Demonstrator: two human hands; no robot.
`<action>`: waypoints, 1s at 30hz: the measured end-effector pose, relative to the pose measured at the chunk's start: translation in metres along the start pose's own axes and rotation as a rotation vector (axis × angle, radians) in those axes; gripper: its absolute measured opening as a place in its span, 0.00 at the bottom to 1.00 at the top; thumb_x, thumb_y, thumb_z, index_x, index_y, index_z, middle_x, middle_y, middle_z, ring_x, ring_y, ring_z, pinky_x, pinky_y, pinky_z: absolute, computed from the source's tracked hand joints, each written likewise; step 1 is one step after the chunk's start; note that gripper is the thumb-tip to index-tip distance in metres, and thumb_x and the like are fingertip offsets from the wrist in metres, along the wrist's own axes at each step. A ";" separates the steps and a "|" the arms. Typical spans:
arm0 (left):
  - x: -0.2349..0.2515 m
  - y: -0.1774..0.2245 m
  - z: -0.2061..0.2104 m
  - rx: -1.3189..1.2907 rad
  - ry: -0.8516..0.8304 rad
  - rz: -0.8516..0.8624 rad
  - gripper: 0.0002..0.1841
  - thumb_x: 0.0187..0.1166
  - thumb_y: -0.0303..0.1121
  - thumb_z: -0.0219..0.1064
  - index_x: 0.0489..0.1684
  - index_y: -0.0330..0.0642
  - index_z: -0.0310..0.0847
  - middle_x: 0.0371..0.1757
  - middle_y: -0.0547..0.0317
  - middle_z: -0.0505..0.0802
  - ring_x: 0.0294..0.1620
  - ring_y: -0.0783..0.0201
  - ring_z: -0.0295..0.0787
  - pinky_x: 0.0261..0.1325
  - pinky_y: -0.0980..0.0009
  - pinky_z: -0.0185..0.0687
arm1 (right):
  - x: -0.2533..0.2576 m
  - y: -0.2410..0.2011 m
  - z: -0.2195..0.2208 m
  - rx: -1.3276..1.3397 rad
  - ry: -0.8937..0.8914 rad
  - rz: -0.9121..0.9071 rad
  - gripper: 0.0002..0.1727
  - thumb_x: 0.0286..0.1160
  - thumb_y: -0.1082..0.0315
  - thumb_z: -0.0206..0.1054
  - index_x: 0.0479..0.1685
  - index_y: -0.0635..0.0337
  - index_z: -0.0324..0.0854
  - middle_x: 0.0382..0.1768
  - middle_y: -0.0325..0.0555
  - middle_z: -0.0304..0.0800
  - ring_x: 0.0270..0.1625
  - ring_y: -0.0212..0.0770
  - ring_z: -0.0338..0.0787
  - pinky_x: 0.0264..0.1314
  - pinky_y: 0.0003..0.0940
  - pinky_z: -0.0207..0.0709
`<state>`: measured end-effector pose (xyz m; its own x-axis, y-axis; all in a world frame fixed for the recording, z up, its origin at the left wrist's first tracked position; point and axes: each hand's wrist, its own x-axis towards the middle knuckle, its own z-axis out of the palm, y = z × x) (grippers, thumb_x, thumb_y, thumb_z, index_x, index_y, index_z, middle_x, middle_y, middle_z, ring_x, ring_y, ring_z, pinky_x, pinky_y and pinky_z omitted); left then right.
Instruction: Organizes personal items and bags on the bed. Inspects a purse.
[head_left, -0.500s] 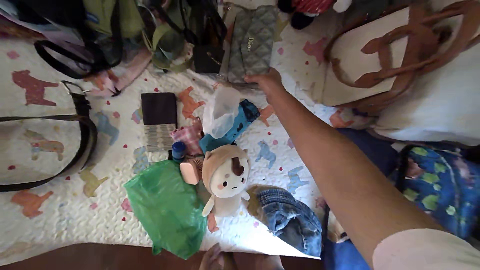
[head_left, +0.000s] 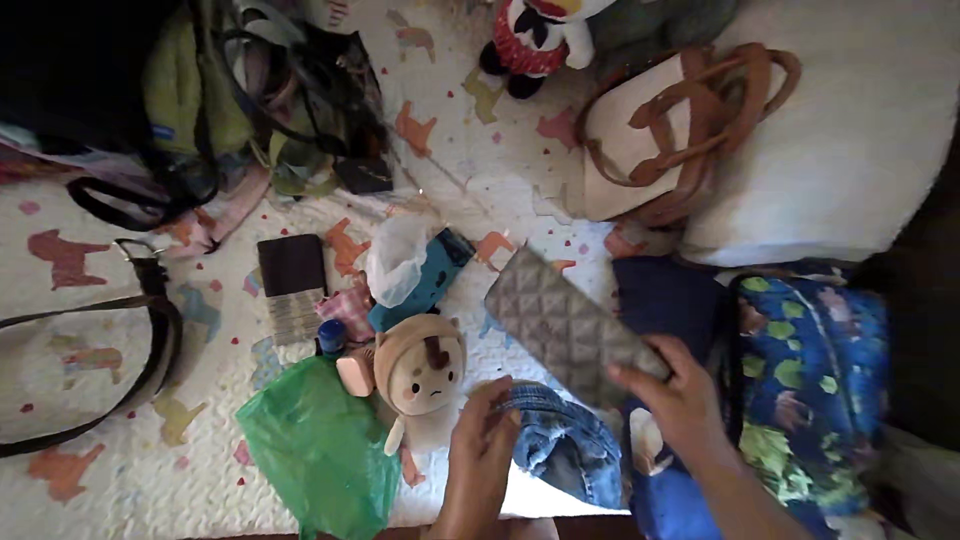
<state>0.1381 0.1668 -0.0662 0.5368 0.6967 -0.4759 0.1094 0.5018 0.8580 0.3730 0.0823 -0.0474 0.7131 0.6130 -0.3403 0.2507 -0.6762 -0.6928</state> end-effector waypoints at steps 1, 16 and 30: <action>0.007 0.002 0.007 0.036 0.022 0.005 0.23 0.85 0.31 0.62 0.75 0.28 0.74 0.73 0.43 0.84 0.70 0.62 0.85 0.70 0.67 0.84 | -0.020 0.002 -0.007 -0.025 0.011 -0.025 0.29 0.55 0.54 0.78 0.54 0.68 0.85 0.51 0.53 0.87 0.53 0.37 0.86 0.56 0.37 0.84; -0.086 0.034 0.050 -0.525 0.208 -0.300 0.32 0.59 0.51 0.86 0.57 0.45 0.80 0.40 0.60 0.97 0.42 0.66 0.96 0.50 0.63 0.94 | -0.172 -0.008 -0.098 0.495 -0.430 0.137 0.28 0.61 0.68 0.80 0.57 0.76 0.75 0.53 0.41 0.86 0.58 0.19 0.84 0.66 0.21 0.79; -0.152 0.117 0.058 -0.379 0.233 0.164 0.08 0.68 0.45 0.78 0.42 0.63 0.91 0.41 0.76 0.98 0.45 0.82 0.93 0.51 0.81 0.89 | -0.123 -0.002 -0.048 0.926 -1.044 -0.066 0.45 0.83 0.28 0.42 0.67 0.61 0.83 0.63 0.33 0.91 0.68 0.21 0.84 0.76 0.26 0.75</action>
<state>0.1177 0.0897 0.1182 0.3147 0.8572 -0.4077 -0.2978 0.4970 0.8151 0.3160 -0.0115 0.0261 -0.1967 0.9274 -0.3183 -0.5464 -0.3733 -0.7498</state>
